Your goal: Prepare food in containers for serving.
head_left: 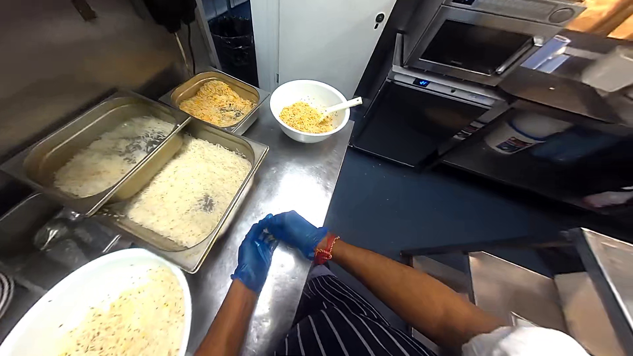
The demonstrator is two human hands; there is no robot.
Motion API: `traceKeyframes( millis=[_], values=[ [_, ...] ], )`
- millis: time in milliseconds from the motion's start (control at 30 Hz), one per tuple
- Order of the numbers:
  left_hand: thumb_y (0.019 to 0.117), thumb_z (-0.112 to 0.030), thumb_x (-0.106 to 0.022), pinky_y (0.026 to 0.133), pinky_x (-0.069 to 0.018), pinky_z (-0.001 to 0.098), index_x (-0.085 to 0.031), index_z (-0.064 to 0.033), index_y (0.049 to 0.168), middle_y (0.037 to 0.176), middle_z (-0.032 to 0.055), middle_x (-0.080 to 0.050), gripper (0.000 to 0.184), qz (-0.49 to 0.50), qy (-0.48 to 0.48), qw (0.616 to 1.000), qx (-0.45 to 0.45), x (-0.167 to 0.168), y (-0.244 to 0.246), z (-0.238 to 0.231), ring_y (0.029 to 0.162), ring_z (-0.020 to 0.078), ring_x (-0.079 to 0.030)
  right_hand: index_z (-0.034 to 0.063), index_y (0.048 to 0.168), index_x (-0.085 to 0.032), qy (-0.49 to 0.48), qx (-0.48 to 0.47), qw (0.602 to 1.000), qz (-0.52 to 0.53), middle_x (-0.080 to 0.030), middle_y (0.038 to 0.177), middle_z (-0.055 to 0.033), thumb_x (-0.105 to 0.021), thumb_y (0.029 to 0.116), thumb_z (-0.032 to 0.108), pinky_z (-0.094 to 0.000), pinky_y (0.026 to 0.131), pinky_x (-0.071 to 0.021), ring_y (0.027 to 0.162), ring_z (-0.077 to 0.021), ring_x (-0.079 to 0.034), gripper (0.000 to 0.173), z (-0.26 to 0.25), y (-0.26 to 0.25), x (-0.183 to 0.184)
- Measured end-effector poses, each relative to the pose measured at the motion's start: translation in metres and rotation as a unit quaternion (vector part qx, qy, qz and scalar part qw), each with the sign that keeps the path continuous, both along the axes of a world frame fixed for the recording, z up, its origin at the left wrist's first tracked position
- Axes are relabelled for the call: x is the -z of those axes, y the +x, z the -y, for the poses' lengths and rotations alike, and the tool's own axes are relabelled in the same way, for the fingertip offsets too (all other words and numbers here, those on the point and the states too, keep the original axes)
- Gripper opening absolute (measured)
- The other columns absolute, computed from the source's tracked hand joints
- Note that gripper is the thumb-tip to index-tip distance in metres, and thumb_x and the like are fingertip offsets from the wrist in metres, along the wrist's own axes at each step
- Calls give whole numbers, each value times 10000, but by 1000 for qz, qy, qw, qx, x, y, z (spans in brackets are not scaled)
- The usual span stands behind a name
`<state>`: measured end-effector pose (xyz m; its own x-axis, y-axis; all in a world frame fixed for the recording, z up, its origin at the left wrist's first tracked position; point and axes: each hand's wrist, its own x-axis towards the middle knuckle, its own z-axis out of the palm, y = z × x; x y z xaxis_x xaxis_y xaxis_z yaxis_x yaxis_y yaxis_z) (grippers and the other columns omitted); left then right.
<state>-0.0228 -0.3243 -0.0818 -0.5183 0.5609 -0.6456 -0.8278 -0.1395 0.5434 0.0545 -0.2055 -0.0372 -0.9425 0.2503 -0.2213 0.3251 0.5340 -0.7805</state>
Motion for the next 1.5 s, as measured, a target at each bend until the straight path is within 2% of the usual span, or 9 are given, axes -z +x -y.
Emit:
traceKeyframes(
  millis=[167,367,600,733,867,967,1167,1367,1500],
  values=[
    [1110,-258,-249,806,-583,415,-568,-25,1213,1075,142,-692,408,37,54,998,-24,-4,2,5,980,246,-689,114,1339,-660,82,-80,993,33,-696,1212,-194,-497,992,7,-551,965,-521,1134,-373,-664,399,20,-6,-20],
    [1094,-202,-292,767,-606,396,-582,-47,1077,955,123,-694,329,71,95,992,-36,-11,6,16,888,226,-706,87,1007,-742,218,-52,968,-112,-724,982,-130,-550,992,74,-478,731,-591,904,-299,-721,192,31,-1,-2],
    [1094,-177,-319,825,-608,404,-588,7,1161,1035,163,-698,333,57,97,993,-37,-7,2,30,948,259,-708,132,1138,-782,58,-2,993,-102,-751,1167,-72,-548,990,28,-440,986,-539,1112,-214,-695,296,18,12,-25],
    [1088,-148,-349,829,-616,362,-613,28,1185,1070,172,-723,332,81,84,992,-56,-10,6,49,992,250,-728,134,1208,-755,142,118,974,-131,-725,1230,-76,-552,1007,44,-406,1030,-540,1173,-213,-675,299,-10,39,20],
    [1094,-163,-330,836,-614,358,-612,16,1209,1092,154,-722,352,70,84,992,-68,-12,7,70,1021,238,-722,72,1575,-400,191,131,973,-17,-373,1638,-132,-425,1079,414,-477,1283,-202,1554,-268,-275,603,-16,48,90],
    [1096,-168,-329,828,-619,334,-610,9,1206,1099,138,-730,349,55,86,992,-79,-17,7,80,1026,218,-728,29,1619,-257,203,63,977,9,-264,1679,-172,-340,1080,482,-501,1291,-137,1574,-306,-204,710,6,27,97],
    [1100,-180,-315,837,-621,331,-629,4,1161,1079,136,-737,369,41,89,990,-103,-26,5,88,1018,213,-733,76,1553,-445,153,66,979,-115,-442,1604,-98,-367,1105,336,-439,1279,-245,1523,-227,-351,524,18,32,80],
    [1103,-173,-312,849,-620,337,-637,10,1158,1082,138,-738,377,34,94,989,-113,-26,5,94,1031,216,-730,5,1607,-277,273,131,953,17,-304,1660,-184,-376,1013,656,-567,1272,-169,1553,-357,-252,887,36,44,105],
    [1101,-165,-312,839,-627,346,-624,18,1174,1097,144,-737,369,24,73,991,-107,-28,10,93,1037,224,-731,2,1596,-308,212,40,975,-55,-333,1648,-182,-419,1073,442,-509,1281,-186,1551,-333,-270,692,56,-3,100]
  ],
)
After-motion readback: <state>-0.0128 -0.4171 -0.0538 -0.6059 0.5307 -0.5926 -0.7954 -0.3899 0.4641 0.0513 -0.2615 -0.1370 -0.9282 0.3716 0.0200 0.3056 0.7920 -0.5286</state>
